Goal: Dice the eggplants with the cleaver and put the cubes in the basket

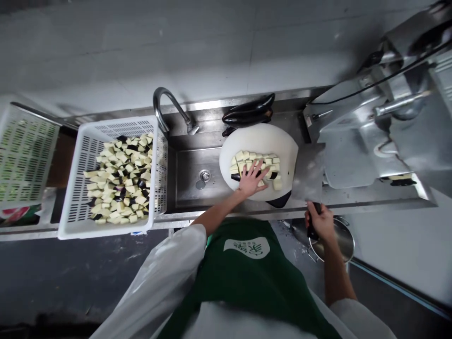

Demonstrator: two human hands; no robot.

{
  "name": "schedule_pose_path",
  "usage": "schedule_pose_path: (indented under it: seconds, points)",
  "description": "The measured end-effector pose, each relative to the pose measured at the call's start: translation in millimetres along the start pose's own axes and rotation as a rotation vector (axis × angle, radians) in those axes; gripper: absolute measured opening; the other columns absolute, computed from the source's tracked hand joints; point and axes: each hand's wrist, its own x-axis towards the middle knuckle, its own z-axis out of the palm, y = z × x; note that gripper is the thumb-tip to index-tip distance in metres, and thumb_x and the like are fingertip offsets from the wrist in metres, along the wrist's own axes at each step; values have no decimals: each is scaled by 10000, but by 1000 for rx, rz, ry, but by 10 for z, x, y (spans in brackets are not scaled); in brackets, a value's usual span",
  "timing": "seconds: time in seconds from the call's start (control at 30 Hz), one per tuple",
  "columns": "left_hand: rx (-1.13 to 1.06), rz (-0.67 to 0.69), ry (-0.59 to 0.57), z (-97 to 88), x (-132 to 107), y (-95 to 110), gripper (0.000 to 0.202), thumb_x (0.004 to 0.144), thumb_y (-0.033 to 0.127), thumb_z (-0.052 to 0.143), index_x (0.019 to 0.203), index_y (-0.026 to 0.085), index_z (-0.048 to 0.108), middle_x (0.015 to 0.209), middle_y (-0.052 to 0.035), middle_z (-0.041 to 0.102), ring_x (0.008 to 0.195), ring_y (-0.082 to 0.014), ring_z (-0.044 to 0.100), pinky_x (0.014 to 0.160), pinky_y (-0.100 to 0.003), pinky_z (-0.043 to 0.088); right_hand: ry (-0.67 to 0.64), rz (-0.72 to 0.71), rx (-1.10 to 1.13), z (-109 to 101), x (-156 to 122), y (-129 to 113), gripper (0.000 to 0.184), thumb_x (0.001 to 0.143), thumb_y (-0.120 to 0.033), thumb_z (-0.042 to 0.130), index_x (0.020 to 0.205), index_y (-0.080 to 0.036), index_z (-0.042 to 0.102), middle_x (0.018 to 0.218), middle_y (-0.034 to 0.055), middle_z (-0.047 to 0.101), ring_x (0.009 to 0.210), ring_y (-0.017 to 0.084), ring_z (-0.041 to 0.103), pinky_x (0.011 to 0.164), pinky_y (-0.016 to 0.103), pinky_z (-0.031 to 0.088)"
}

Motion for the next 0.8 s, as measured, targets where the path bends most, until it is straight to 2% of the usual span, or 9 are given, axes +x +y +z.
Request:
schedule_pose_path:
  seconds: [0.07,0.17,0.27,0.33,0.43,0.5,0.6,0.7,0.8]
  points:
    - [-12,-7,6,-20,123,-3,866,930,659,598,1658,301,292,1741,-81,167,1616,-378,93,1266,-647,171,-36,48,-52,-140,-162,277,589,754,-792,689,662,-259,456,424,-47,498,316,132,472,324,251,382]
    - [-48,-19,-7,-9,187,31,894,898,683,633,1647,305,322,1735,-88,193,1612,-382,111,1267,-652,150,-106,115,-76,-246,-352,661,583,753,-798,669,633,-260,482,434,-14,523,317,150,484,322,275,390]
    - [-73,-57,-21,-22,186,75,906,878,692,658,1639,319,340,1726,-92,227,1613,-388,99,1263,-666,129,-156,162,-25,-238,-401,942,586,746,-802,675,651,-255,487,459,-17,531,312,147,479,314,279,388]
    - [-80,-96,-24,-67,164,83,895,875,680,671,1634,329,351,1721,-86,244,1615,-388,78,1261,-670,126,-182,183,36,-182,-347,1047,608,723,-817,686,664,-252,470,459,-37,511,309,139,473,311,271,383]
    - [-76,-208,7,-153,79,45,896,857,691,684,1622,338,379,1721,-76,247,1614,-403,49,1249,-687,140,-236,183,138,-50,-184,1089,631,707,-828,695,685,-250,444,459,-65,481,307,127,466,312,255,372]
    - [-63,-339,47,-185,-4,5,939,816,733,699,1611,332,404,1731,-82,210,1605,-444,27,1223,-718,173,-273,168,178,56,-63,1066,628,716,-821,697,705,-250,436,460,-75,476,308,123,466,319,250,378]
    - [-45,-522,64,-160,-104,-3,991,771,777,715,1602,326,422,1739,-109,168,1578,-501,88,1166,-749,258,-306,161,194,228,85,1006,634,711,-825,699,724,-255,421,466,-79,484,307,128,470,315,257,392]
    - [-46,-575,43,-78,-119,93,961,779,777,708,1593,348,432,1729,-115,205,1550,-497,181,1133,-754,304,-318,139,200,400,173,945,630,727,-833,673,726,-260,412,469,-77,486,310,137,483,313,263,399]
    - [-51,-582,62,-24,-82,220,959,771,787,707,1593,388,417,1726,-93,220,1546,-502,170,1114,-774,302,-307,95,149,574,205,887,610,762,-836,624,728,-261,424,468,-64,500,320,146,495,323,266,399]
